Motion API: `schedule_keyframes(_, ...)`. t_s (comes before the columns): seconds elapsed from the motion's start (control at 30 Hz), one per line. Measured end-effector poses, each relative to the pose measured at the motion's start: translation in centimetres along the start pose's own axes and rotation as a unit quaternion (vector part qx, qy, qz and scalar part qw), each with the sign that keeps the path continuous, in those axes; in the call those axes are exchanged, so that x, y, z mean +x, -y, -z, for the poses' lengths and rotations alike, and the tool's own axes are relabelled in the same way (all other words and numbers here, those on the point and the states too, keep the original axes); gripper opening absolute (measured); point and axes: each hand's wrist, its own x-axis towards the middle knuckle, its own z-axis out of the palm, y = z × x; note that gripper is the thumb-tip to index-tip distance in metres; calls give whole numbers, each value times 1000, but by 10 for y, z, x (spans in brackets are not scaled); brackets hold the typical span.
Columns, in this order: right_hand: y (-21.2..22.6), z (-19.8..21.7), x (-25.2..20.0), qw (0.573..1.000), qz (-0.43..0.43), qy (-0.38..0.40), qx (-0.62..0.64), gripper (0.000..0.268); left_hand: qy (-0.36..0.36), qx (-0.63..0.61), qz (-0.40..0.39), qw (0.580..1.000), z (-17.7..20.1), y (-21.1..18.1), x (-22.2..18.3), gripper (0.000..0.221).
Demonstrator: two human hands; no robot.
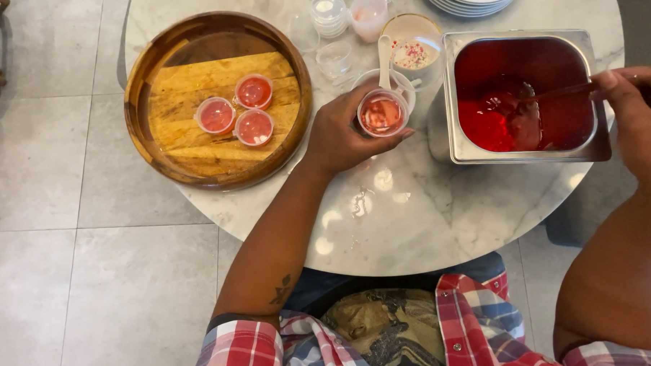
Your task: Filling small plastic cups with red liquid from a large container using a spoon and then sealing them with lids.
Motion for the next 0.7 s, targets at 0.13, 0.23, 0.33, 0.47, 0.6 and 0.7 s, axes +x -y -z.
schedule_keyframes(0.13,19,2,7,996,-37,42,64,8,-6,9,20,1000,3,-1,1,68)
schedule_keyframes(0.23,79,6,17,986,-153,62,18,19,-12,4,18,1000,6,-6,3,64)
schedule_keyframes(0.33,88,9,20,986,-146,84,-5,15,-22,12,6,1000,8,-4,2,65)
schedule_keyframes(0.47,93,10,17,977,-192,87,39,14,-31,25,3,999,5,1,1,66)
schedule_keyframes(0.6,82,12,12,984,-130,115,49,15,-15,18,-7,1000,2,2,0,64)
schedule_keyframes(0.7,76,16,12,982,-118,114,91,17,-27,32,-16,999,2,5,0,64)
